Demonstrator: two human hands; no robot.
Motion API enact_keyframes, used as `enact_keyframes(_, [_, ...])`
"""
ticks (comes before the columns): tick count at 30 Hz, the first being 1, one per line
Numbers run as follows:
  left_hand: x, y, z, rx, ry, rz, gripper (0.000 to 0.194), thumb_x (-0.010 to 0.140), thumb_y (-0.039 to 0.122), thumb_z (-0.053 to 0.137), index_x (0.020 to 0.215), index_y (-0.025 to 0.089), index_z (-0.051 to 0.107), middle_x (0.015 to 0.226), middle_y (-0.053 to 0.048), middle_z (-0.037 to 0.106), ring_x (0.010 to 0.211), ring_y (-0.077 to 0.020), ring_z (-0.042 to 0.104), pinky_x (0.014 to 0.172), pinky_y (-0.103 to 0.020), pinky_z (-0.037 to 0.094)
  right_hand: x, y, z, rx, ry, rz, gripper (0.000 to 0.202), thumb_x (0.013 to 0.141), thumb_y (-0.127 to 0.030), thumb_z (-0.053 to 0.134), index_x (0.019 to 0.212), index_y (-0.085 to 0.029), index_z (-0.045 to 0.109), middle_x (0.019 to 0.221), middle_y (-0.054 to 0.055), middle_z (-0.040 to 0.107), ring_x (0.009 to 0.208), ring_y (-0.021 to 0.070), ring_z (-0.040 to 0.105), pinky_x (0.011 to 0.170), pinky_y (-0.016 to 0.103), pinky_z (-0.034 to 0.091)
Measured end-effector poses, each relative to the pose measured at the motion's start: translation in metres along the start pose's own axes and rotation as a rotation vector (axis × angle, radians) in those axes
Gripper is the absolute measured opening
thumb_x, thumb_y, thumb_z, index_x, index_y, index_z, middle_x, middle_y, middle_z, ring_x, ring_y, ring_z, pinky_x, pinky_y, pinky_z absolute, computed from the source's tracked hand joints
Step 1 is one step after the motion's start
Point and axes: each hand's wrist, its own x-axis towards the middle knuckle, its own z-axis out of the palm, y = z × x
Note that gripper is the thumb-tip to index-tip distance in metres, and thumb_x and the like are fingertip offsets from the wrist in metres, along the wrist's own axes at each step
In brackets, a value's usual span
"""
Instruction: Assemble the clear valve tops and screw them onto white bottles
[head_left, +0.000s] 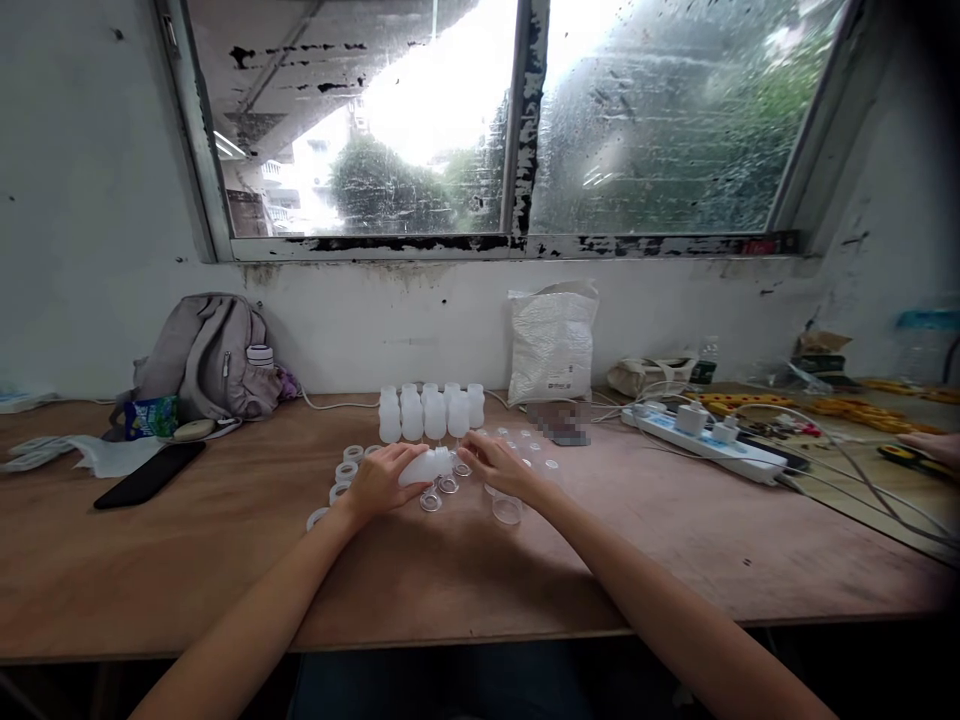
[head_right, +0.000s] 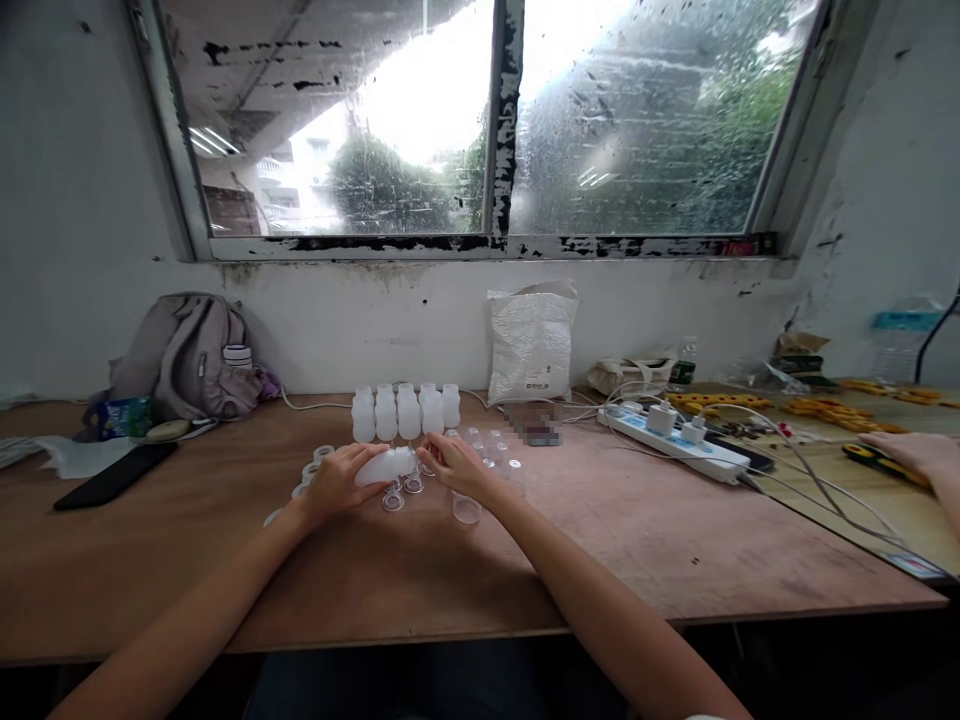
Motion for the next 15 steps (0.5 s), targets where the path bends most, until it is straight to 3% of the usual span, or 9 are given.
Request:
enact_keyframes(3, [0.0004,0.0014,0.0002,0.006,-0.011,0.015,0.043,0.077,0.045,0.054,0.112,0.021,0.049,0.105,-0.005,0.062,0.092,-0.0191,0.059,0.082,-0.031,0.046,0.0002,-0.0001,0.0015,-0.053,-0.015,-0.009,0.018,0.086,-0.029,0.040,0.073,-0.018,0.045,0.058,-0.003,0.048,0.052,0.0101,0.042,0.050,0.020,0.027])
enact_keyframes(11, [0.0003,0.0042,0.0005,-0.024,-0.009,-0.032,0.044,0.076,0.045,0.054,0.113,0.022,0.049,0.104,-0.005,0.062,0.092,-0.0190,0.059,0.082,-0.031,0.046,0.0009,0.0016,0.0078,-0.116,0.020,0.063,0.034,0.090,-0.033,0.031,0.063,-0.018,0.046,0.052,-0.001,0.046,0.049,0.0116,0.041,0.050,0.024,0.023])
enact_keyframes(15, [0.0039,0.0084,-0.0041,-0.231,-0.015,-0.158,0.045,0.070,0.043,0.061,0.110,0.023,0.051,0.106,-0.004,0.061,0.094,-0.0206,0.058,0.083,-0.033,0.044,0.0004,-0.0022,0.0011,0.033,0.057,0.052,0.024,0.086,-0.039,0.041,0.086,-0.018,0.053,0.068,0.001,0.056,0.056,0.0117,0.049,0.054,0.022,0.032])
